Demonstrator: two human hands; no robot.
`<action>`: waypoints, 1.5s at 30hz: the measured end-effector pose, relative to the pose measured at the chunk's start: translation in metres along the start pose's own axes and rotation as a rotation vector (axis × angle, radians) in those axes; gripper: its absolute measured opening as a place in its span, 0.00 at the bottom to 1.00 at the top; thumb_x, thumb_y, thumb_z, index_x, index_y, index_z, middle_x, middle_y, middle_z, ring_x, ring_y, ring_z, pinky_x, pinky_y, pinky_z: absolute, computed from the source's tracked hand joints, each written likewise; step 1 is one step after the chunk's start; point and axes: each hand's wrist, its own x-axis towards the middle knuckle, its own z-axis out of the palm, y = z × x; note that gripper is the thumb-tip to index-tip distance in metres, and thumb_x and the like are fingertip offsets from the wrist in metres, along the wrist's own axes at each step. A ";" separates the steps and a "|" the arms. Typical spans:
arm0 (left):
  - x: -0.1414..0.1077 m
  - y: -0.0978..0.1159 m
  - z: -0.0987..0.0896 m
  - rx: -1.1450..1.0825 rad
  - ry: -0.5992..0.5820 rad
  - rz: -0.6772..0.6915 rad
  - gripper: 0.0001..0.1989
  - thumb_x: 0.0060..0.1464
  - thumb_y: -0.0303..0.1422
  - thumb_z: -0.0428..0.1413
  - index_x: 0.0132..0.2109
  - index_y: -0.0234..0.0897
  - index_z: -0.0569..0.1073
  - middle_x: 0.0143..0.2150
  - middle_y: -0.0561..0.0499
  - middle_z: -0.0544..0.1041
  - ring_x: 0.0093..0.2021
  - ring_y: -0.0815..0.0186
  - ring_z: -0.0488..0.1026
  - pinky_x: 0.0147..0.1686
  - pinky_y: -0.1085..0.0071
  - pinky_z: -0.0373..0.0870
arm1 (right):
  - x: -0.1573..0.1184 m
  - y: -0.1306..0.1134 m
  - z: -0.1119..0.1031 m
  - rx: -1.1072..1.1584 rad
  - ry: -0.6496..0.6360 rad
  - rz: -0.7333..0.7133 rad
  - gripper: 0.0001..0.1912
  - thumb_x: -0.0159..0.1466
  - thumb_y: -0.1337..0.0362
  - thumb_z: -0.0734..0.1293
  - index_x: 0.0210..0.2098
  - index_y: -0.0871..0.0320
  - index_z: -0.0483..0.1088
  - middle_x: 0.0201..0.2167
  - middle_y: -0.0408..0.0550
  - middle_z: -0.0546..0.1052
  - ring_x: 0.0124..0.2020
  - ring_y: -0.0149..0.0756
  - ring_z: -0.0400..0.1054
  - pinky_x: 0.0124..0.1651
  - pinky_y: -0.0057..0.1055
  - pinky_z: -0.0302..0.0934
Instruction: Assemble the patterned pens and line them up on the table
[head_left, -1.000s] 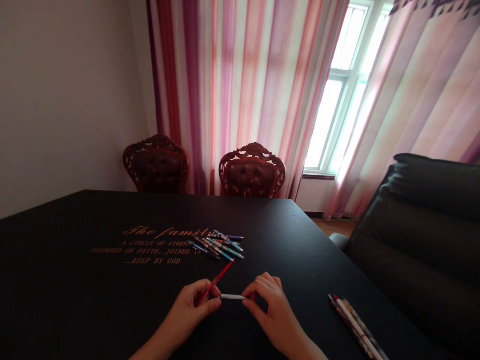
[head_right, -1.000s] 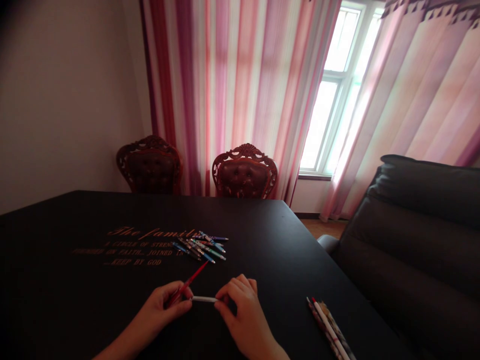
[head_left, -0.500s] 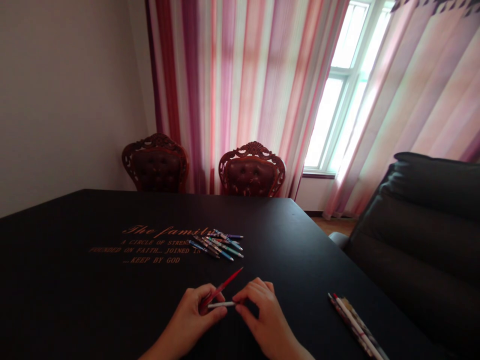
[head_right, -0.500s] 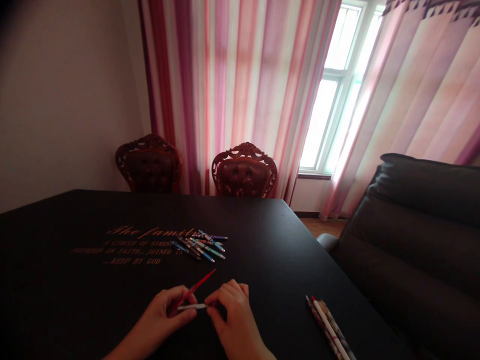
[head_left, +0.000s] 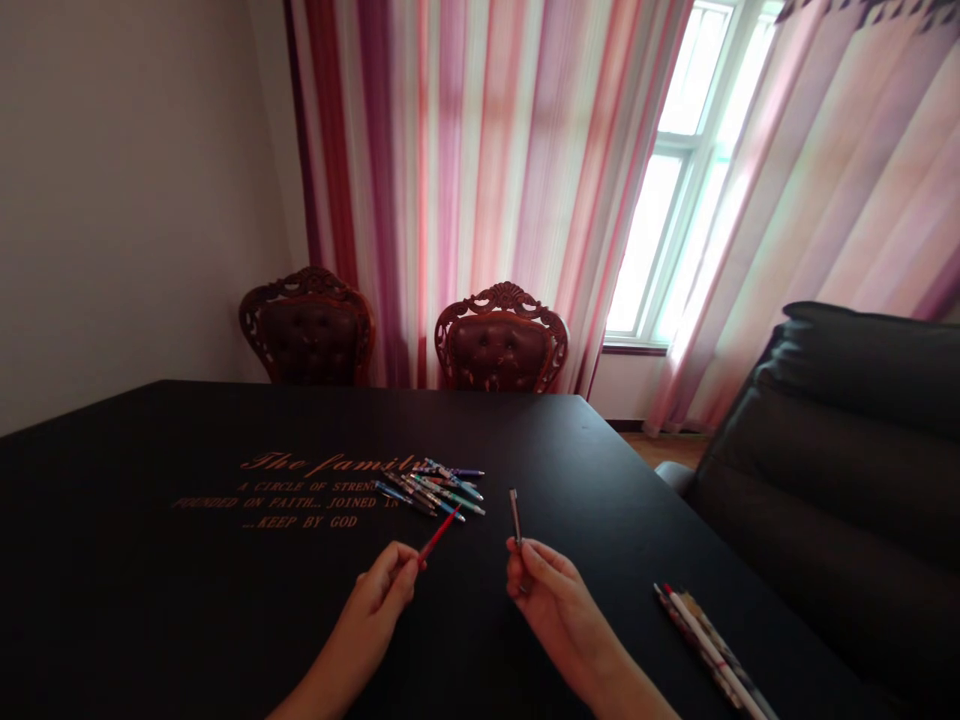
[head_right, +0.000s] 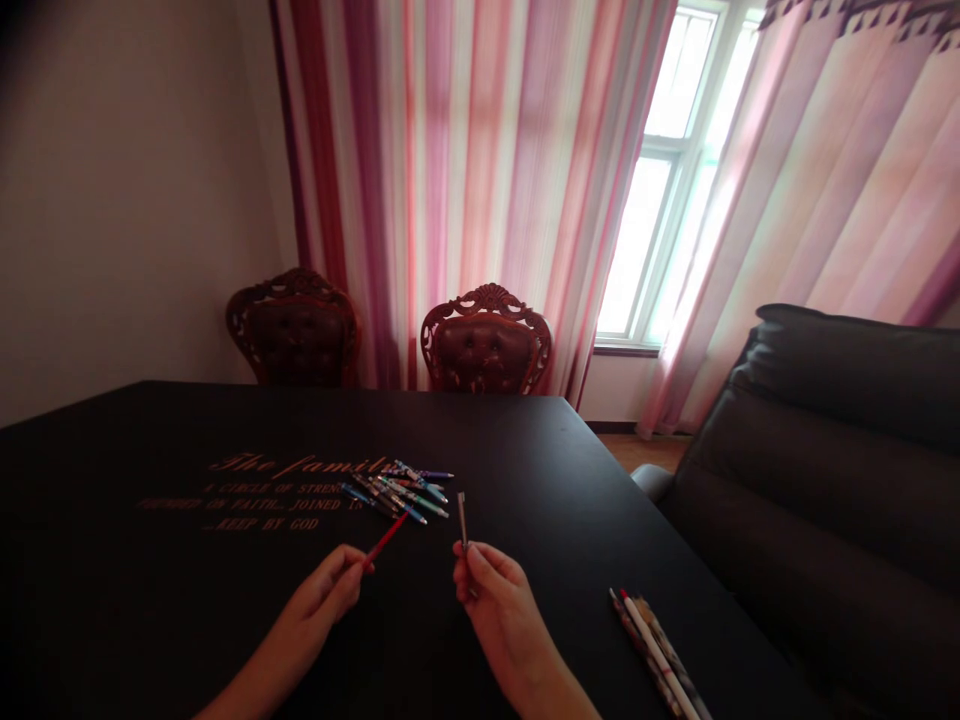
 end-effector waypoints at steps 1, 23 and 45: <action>-0.001 0.001 0.001 0.027 -0.008 0.002 0.21 0.60 0.52 0.45 0.37 0.39 0.70 0.24 0.59 0.60 0.25 0.68 0.58 0.26 0.74 0.57 | 0.000 -0.001 -0.001 -0.025 0.008 -0.004 0.14 0.52 0.59 0.77 0.35 0.61 0.79 0.26 0.45 0.76 0.29 0.29 0.65 0.34 0.26 0.58; -0.004 0.014 -0.010 0.414 -0.011 0.035 0.14 0.59 0.46 0.49 0.42 0.46 0.75 0.39 0.54 0.78 0.44 0.56 0.71 0.48 0.61 0.62 | 0.000 -0.051 -0.021 -1.281 0.080 -0.551 0.05 0.61 0.63 0.66 0.34 0.54 0.76 0.31 0.44 0.76 0.36 0.40 0.67 0.41 0.34 0.59; -0.008 0.020 -0.008 0.430 -0.037 0.098 0.11 0.58 0.43 0.52 0.39 0.46 0.77 0.37 0.54 0.79 0.41 0.58 0.72 0.46 0.62 0.61 | -0.003 -0.054 -0.015 -1.324 -0.047 -0.588 0.05 0.62 0.64 0.67 0.34 0.52 0.77 0.31 0.45 0.78 0.38 0.42 0.68 0.46 0.38 0.59</action>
